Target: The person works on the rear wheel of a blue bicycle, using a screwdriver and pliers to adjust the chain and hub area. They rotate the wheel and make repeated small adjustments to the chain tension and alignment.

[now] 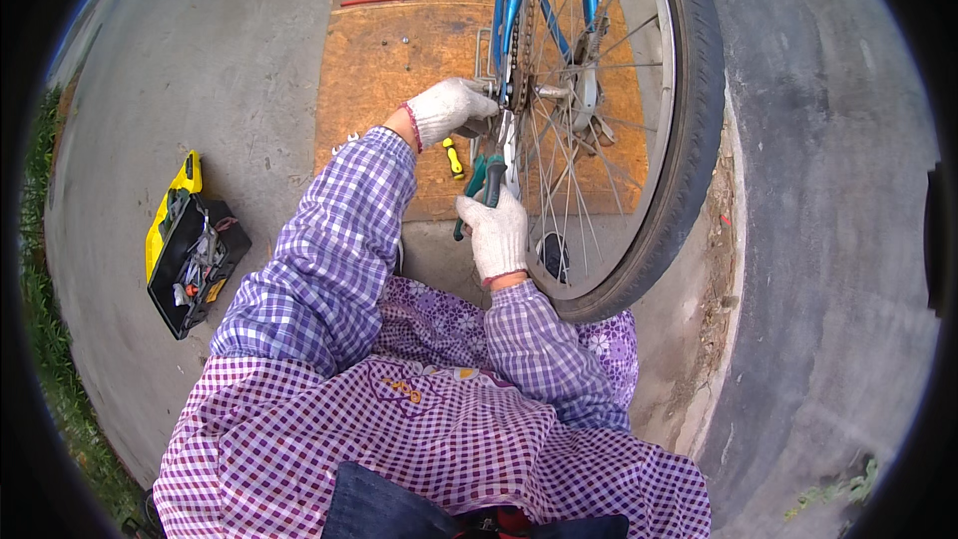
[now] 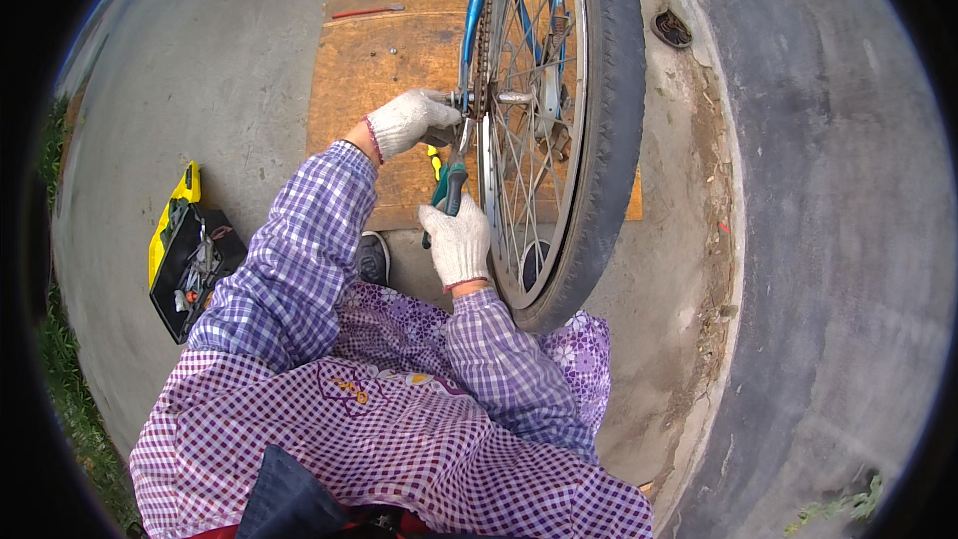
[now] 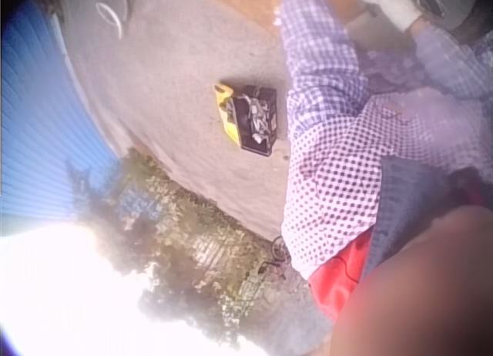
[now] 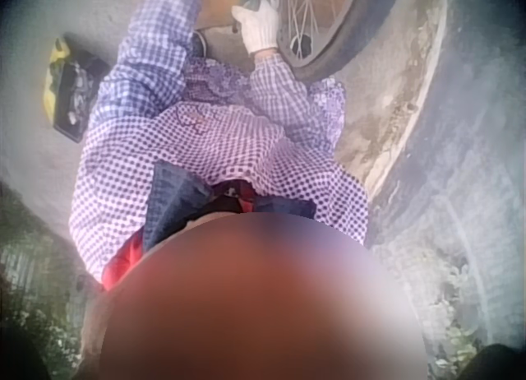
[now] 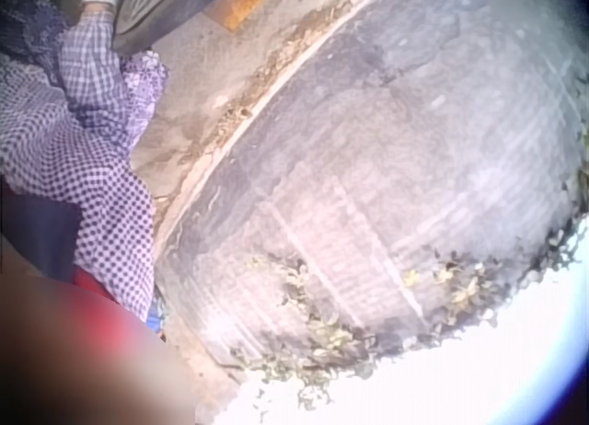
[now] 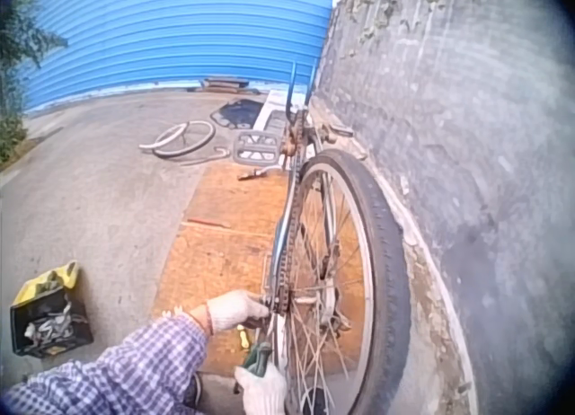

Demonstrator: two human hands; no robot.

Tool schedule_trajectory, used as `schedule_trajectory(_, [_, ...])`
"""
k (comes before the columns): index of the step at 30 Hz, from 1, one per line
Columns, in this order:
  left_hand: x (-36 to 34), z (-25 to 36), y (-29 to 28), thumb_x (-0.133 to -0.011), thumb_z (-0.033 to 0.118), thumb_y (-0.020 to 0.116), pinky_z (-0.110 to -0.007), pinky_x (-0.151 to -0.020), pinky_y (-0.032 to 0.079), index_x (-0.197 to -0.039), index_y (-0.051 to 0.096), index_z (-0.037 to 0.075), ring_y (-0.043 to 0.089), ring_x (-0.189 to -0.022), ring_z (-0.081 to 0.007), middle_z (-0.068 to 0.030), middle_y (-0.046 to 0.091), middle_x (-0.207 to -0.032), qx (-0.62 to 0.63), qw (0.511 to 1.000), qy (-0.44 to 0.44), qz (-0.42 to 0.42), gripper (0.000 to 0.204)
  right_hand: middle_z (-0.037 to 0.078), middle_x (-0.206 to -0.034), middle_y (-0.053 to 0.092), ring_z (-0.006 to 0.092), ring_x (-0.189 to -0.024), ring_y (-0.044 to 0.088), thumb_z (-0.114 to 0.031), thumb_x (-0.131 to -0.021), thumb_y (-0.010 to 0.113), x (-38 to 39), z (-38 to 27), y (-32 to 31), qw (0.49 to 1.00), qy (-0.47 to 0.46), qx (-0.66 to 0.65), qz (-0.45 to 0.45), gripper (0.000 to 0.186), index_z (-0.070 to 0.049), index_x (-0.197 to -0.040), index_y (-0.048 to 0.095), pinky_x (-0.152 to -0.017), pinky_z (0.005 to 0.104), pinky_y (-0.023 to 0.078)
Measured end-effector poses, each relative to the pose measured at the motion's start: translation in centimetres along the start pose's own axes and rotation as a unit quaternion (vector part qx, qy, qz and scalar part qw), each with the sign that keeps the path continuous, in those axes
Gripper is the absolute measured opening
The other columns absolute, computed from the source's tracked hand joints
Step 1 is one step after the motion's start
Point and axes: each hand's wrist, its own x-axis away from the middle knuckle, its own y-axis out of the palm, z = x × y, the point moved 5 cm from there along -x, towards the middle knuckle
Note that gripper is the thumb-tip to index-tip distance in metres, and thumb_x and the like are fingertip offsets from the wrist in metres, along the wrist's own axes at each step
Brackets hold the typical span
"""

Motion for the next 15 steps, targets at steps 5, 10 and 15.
schedule_trajectory(5, [-0.4,-0.7,0.3,-0.098,0.025,0.067,-0.037,-0.084,0.057,-0.117,0.073,-0.002,0.073,-0.090,-0.0225,-0.0135,0.076,-0.101,-0.075,0.996,0.033,0.019,0.033,0.009,-0.070,0.062,0.0221,-0.061,0.062,-0.028,-0.083,0.078,0.5,0.6,0.3,0.999,0.004,0.033,0.017,0.029,-0.005,-0.085,0.061,-0.062,0.0383,0.049])
schedule_trajectory(10, [-1.0,-2.4,0.3,-0.097,0.025,0.064,-0.040,-0.087,0.056,-0.114,0.071,-0.005,0.073,-0.097,-0.0258,-0.0176,0.075,-0.104,-0.235,0.966,0.057,0.097,0.035,0.011,-0.073,0.064,0.0259,-0.066,0.064,-0.031,-0.083,0.077,1.8,1.0,0.9,0.996,0.024,0.086,0.023,0.030,-0.005,-0.086,0.062,-0.065,0.0410,0.050])
schedule_trajectory(15, [-0.5,-3.9,0.1,-0.093,0.025,0.063,-0.043,-0.087,0.052,-0.111,0.070,0.000,0.070,-0.101,-0.0331,-0.0211,0.072,-0.104,-0.294,0.945,0.059,0.129,0.031,0.012,-0.079,0.066,0.0299,-0.075,0.066,-0.033,-0.083,0.077,4.1,1.3,1.8,0.991,0.024,0.131,-0.012,0.032,-0.004,-0.089,0.063,-0.072,0.0440,0.050])
